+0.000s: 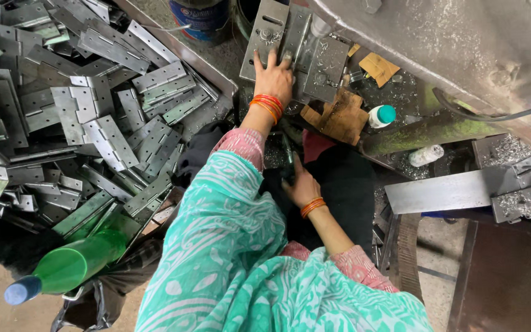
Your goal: The person operates a manual punching machine to process metal hinge components. They pick up individual metal pieces from a bin, place them into the machine's die, and pull a lever to activate the punch. The processed pieces are then dropped into a collection bin.
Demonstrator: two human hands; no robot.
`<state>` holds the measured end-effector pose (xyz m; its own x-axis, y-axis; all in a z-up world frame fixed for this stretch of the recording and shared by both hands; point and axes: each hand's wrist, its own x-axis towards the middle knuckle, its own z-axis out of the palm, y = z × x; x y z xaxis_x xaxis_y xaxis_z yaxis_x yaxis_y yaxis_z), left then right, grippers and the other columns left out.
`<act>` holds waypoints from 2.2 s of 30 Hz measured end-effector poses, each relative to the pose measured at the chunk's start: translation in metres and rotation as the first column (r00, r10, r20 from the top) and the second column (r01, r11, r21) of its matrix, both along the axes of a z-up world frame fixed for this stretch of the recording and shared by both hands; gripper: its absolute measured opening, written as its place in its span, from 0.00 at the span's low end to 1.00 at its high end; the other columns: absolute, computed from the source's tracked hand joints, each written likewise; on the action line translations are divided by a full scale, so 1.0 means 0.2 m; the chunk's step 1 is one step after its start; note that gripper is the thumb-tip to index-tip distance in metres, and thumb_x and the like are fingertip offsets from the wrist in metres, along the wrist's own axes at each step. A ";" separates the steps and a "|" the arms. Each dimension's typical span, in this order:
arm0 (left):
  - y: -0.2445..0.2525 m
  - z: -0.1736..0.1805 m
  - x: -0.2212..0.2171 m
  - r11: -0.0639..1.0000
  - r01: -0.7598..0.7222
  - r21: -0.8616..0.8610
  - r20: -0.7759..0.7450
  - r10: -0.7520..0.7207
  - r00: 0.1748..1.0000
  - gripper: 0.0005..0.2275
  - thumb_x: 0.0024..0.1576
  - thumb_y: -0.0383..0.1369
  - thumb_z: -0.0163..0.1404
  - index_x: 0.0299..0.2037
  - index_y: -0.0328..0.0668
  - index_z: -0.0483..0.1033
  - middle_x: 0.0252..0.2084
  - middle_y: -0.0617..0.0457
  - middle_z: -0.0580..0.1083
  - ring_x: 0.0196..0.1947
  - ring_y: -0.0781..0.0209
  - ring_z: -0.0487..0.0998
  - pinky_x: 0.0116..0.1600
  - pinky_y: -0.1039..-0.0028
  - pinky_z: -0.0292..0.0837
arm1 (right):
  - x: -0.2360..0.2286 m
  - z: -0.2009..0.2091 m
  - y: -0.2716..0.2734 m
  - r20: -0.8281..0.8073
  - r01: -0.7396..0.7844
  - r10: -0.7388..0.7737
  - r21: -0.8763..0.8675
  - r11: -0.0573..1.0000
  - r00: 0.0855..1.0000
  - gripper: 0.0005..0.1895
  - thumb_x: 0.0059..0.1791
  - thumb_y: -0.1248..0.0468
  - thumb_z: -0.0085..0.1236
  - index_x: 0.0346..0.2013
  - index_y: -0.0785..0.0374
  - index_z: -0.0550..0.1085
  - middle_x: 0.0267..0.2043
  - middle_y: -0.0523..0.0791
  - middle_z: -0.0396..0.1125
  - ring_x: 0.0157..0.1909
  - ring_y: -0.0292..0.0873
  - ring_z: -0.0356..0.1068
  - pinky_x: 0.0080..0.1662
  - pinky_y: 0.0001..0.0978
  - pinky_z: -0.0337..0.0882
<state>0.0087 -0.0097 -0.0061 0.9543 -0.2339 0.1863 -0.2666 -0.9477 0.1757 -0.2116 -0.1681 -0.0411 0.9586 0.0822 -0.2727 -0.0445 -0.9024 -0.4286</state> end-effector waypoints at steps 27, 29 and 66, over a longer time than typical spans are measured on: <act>0.03 0.10 0.13 0.999 0.007 0.054 -0.038 -0.005 0.999 0.15 0.60 0.38 0.44 0.49 0.45 0.82 0.66 0.57 0.68 0.76 0.44 0.47 0.69 0.26 0.26 | 0.10 0.16 -0.01 -0.050 -0.066 0.063 -0.067 0.996 0.997 0.45 0.42 0.54 0.65 0.70 0.59 0.56 0.45 0.59 0.73 0.48 0.64 0.74 0.49 0.56 0.74; 0.03 0.12 0.07 0.996 0.033 0.078 -0.040 -0.030 0.999 0.15 0.59 0.39 0.45 0.48 0.46 0.83 0.63 0.57 0.71 0.74 0.45 0.51 0.70 0.27 0.27 | 0.17 0.27 -0.01 -0.033 -0.117 0.115 -0.064 0.991 0.993 0.40 0.44 0.53 0.61 0.68 0.62 0.60 0.43 0.57 0.75 0.47 0.63 0.75 0.49 0.54 0.75; 0.14 0.04 -0.33 0.971 0.096 0.220 0.255 -0.152 0.955 0.14 0.61 0.39 0.44 0.41 0.47 0.84 0.56 0.54 0.75 0.67 0.46 0.61 0.71 0.32 0.37 | 0.25 0.55 0.07 -0.131 -0.142 0.122 -0.153 0.978 0.984 0.36 0.44 0.50 0.58 0.65 0.60 0.64 0.45 0.62 0.73 0.49 0.66 0.73 0.52 0.56 0.73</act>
